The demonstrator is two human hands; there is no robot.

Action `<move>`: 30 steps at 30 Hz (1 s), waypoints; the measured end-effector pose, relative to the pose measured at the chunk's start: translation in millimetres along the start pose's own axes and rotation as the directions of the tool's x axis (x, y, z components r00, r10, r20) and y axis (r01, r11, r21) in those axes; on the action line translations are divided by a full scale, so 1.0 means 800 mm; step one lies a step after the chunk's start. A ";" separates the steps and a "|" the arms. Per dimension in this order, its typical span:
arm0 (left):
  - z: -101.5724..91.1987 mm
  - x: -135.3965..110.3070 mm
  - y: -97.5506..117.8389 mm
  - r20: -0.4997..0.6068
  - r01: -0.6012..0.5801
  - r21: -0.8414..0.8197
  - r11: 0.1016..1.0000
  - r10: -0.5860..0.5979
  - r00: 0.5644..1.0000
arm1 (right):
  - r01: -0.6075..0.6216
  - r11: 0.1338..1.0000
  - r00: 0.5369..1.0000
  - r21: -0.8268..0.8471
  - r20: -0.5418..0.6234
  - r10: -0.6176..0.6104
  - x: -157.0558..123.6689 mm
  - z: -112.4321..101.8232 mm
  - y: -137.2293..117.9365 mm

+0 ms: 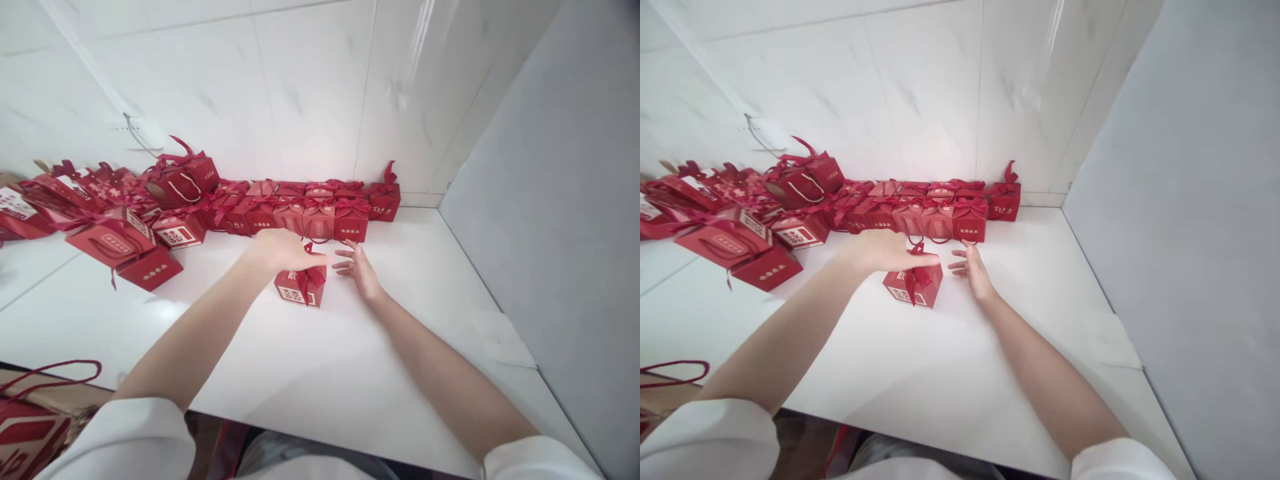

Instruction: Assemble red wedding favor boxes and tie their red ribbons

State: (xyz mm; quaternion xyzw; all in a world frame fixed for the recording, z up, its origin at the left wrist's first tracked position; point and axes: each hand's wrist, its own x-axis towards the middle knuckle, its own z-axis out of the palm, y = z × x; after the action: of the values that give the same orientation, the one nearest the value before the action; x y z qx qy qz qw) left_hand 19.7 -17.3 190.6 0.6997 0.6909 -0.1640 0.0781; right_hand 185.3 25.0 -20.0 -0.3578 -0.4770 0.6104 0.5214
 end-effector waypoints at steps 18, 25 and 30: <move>0.043 -0.042 -0.045 0.138 -0.323 0.102 0.941 0.308 0.941 | 0.024 0.994 1.000 -0.104 0.000 -0.024 0.002 -0.002 0.008; 0.002 -0.110 -0.117 -0.103 -0.136 0.043 0.990 0.140 0.985 | 0.039 0.988 0.999 -0.148 0.028 -0.035 -0.003 -0.005 0.014; -0.048 -0.136 -0.151 -0.420 -0.033 0.105 0.994 0.075 0.904 | 0.056 0.976 0.998 -0.211 0.046 -0.047 -0.014 -0.004 0.008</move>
State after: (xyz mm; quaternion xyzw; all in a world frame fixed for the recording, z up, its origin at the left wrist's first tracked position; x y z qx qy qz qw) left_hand -94.9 -103.0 277.1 0.7404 0.6631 -0.0387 -0.1028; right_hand 188.4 14.9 -28.0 -0.3863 -0.5591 0.5494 0.4861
